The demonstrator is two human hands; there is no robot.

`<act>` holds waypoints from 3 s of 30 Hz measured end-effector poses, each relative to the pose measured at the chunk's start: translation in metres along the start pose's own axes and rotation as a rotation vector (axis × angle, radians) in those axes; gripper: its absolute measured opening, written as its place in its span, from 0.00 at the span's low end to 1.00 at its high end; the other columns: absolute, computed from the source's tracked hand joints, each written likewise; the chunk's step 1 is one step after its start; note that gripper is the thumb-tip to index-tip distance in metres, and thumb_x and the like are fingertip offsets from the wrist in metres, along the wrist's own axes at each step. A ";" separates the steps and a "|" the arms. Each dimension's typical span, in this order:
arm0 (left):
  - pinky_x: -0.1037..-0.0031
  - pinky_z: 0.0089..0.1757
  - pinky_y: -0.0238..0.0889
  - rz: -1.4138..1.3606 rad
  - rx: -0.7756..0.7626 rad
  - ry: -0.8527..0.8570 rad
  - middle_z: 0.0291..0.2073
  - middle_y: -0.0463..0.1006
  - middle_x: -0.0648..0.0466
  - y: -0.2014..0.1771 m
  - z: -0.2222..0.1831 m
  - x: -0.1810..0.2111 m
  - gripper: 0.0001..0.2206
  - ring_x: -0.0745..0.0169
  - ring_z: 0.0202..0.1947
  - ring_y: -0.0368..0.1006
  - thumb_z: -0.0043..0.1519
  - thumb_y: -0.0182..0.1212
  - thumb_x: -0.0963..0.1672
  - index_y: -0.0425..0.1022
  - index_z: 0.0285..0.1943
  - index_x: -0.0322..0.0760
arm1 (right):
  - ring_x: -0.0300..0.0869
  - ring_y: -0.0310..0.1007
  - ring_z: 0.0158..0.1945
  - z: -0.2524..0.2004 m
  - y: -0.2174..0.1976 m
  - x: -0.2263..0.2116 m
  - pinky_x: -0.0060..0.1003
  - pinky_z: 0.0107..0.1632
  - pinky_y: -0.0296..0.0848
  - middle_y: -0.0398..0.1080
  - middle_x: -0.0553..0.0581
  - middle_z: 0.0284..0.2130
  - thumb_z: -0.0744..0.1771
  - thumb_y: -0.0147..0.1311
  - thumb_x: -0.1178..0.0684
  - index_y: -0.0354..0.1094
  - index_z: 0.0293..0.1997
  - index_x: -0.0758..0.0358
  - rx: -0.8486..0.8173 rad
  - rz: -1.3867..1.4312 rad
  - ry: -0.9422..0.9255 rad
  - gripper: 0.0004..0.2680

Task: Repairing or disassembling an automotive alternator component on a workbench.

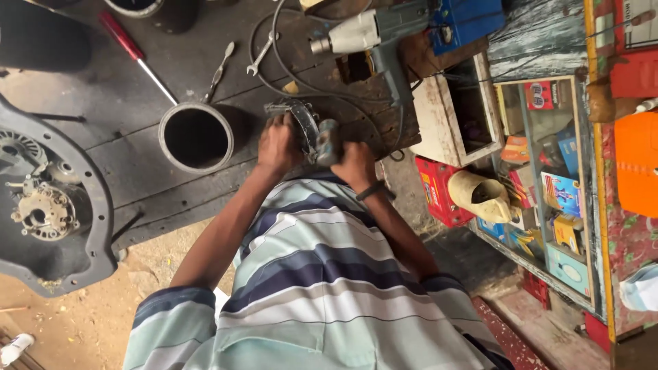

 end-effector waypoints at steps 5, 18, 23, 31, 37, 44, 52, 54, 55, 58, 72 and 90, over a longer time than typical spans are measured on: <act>0.57 0.49 0.70 0.058 -0.004 0.021 0.46 0.77 0.37 -0.013 -0.010 -0.016 0.32 0.36 0.49 0.73 0.41 0.74 0.44 0.70 0.55 0.26 | 0.57 0.79 0.33 -0.023 -0.047 0.004 0.48 0.36 0.75 0.76 0.67 0.28 0.63 0.68 0.48 0.74 0.35 0.70 0.272 0.242 -0.139 0.12; 0.62 0.42 0.73 0.204 0.069 0.143 0.42 0.78 0.40 -0.143 -0.051 0.060 0.30 0.41 0.44 0.76 0.36 0.70 0.41 0.73 0.51 0.24 | 0.34 0.78 0.31 -0.087 -0.112 -0.063 0.33 0.33 0.75 0.78 0.54 0.30 0.68 0.60 0.53 0.75 0.47 0.66 0.050 0.637 -0.482 0.08; 0.60 0.40 0.72 0.274 0.036 0.115 0.41 0.78 0.38 -0.160 -0.048 0.056 0.32 0.40 0.43 0.75 0.38 0.75 0.46 0.73 0.51 0.24 | 0.42 0.77 0.35 -0.058 -0.091 -0.013 0.41 0.37 0.73 0.77 0.59 0.34 0.64 0.64 0.55 0.74 0.44 0.71 0.187 0.497 -0.333 0.10; 0.60 0.39 0.73 0.176 -0.034 0.136 0.38 0.80 0.39 -0.151 -0.047 0.052 0.27 0.39 0.39 0.78 0.39 0.71 0.43 0.76 0.50 0.30 | 0.48 0.83 0.32 -0.057 -0.092 0.033 0.45 0.37 0.75 0.78 0.64 0.27 0.64 0.62 0.50 0.76 0.34 0.67 0.102 0.316 0.045 0.08; 0.62 0.37 0.73 -0.291 0.071 0.133 0.32 0.81 0.37 -0.172 -0.066 0.056 0.24 0.44 0.32 0.81 0.39 0.69 0.44 0.78 0.44 0.25 | 0.61 0.78 0.35 -0.006 -0.035 0.027 0.51 0.37 0.74 0.75 0.69 0.29 0.59 0.67 0.50 0.73 0.36 0.72 0.056 0.225 -0.074 0.14; 0.71 0.34 0.64 -0.647 0.232 0.128 0.26 0.76 0.42 -0.168 -0.097 0.045 0.15 0.59 0.26 0.70 0.45 0.64 0.43 0.75 0.37 0.24 | 0.63 0.77 0.36 0.051 0.005 0.004 0.53 0.38 0.75 0.75 0.72 0.32 0.63 0.64 0.51 0.72 0.39 0.72 0.063 0.041 -0.014 0.11; 0.72 0.35 0.64 -0.806 0.232 0.265 0.27 0.73 0.44 -0.178 -0.101 0.039 0.15 0.60 0.26 0.66 0.45 0.64 0.43 0.74 0.36 0.26 | 0.63 0.77 0.38 0.060 0.002 -0.003 0.51 0.38 0.76 0.75 0.74 0.33 0.62 0.65 0.57 0.71 0.48 0.74 0.116 0.105 -0.126 0.13; 0.72 0.33 0.61 -0.782 0.208 0.311 0.24 0.70 0.46 -0.171 -0.101 0.031 0.16 0.59 0.24 0.64 0.37 0.66 0.43 0.71 0.30 0.28 | 0.57 0.81 0.38 0.051 -0.009 -0.001 0.46 0.40 0.77 0.78 0.69 0.34 0.64 0.63 0.58 0.74 0.46 0.71 0.128 0.236 -0.169 0.10; 0.72 0.33 0.61 -0.784 0.220 0.310 0.24 0.70 0.46 -0.174 -0.100 0.035 0.16 0.59 0.24 0.64 0.37 0.66 0.43 0.71 0.30 0.28 | 0.57 0.81 0.38 0.040 -0.029 -0.010 0.46 0.40 0.77 0.78 0.69 0.34 0.64 0.63 0.58 0.74 0.46 0.71 0.127 0.230 -0.179 0.10; 0.72 0.33 0.61 -0.862 0.115 0.277 0.24 0.71 0.48 -0.180 -0.105 0.045 0.17 0.58 0.25 0.65 0.34 0.69 0.44 0.72 0.29 0.30 | 0.44 0.81 0.46 -0.009 -0.104 -0.055 0.37 0.49 0.80 0.79 0.61 0.41 0.68 0.60 0.57 0.73 0.49 0.69 0.197 0.590 -0.259 0.07; 0.74 0.41 0.70 -0.981 -0.249 0.499 0.35 0.82 0.50 -0.216 -0.103 0.078 0.25 0.66 0.35 0.78 0.33 0.75 0.44 0.80 0.41 0.31 | 0.59 0.63 0.66 -0.100 -0.248 -0.175 0.55 0.67 0.65 0.61 0.67 0.61 0.67 0.59 0.33 0.66 0.63 0.68 0.039 0.250 -1.106 0.27; 0.75 0.46 0.71 -1.326 -0.621 0.479 0.41 0.83 0.53 -0.156 -0.123 0.040 0.29 0.70 0.42 0.77 0.35 0.80 0.43 0.80 0.47 0.27 | 0.64 0.69 0.66 -0.112 -0.195 -0.183 0.56 0.69 0.68 0.63 0.74 0.63 0.67 0.54 0.28 0.58 0.67 0.75 0.017 0.458 -1.056 0.34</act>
Point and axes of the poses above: each hand's wrist, its own z-axis towards the middle knuckle, its own y-axis out of the palm, x = y × z, the point moved 1 cm from there along z, towards the middle knuckle
